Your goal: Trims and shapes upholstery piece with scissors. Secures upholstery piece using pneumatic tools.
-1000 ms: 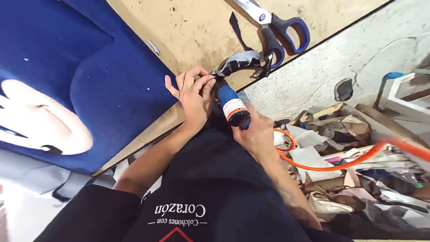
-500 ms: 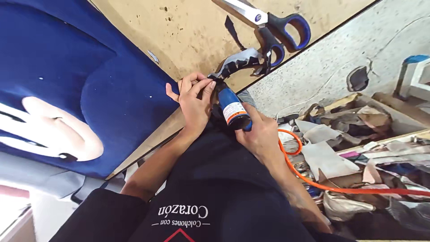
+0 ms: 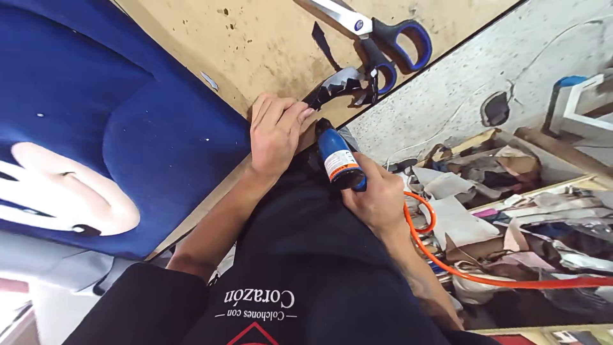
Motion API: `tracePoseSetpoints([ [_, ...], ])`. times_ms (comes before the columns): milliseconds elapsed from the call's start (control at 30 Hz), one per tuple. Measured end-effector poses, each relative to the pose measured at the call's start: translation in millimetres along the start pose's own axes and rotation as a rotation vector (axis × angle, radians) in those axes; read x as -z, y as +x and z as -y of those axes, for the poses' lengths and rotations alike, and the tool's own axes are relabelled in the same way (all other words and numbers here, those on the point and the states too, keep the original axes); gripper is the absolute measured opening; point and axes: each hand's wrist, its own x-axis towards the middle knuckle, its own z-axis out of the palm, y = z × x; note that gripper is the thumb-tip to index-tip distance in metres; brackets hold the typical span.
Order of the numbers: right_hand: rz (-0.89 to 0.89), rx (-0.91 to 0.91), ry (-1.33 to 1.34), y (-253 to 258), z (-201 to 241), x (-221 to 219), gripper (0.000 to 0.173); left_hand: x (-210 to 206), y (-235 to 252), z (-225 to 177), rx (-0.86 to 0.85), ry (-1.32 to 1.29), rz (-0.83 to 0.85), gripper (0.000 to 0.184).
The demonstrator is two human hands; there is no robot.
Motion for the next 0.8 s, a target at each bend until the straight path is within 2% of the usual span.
tracePoseSetpoints([
  [67,-0.006,-0.001,0.005,1,0,1,0.04,5,1,1,0.011,0.001,0.044,0.018],
  [200,-0.025,-0.007,-0.005,2,0,6,0.04,9,5,9,-0.074,-0.021,0.16,0.021],
  [400,-0.248,-0.025,-0.165,23,3,21,0.045,11,9,5,-0.039,-0.002,0.207,0.018],
  [567,-0.15,-0.018,-0.162,56,-12,20,0.047,10,10,4,0.013,-0.023,0.174,0.015],
  [800,-0.058,-0.098,-0.167,54,-6,8,0.047,10,7,3,0.125,-0.146,0.123,0.013],
])
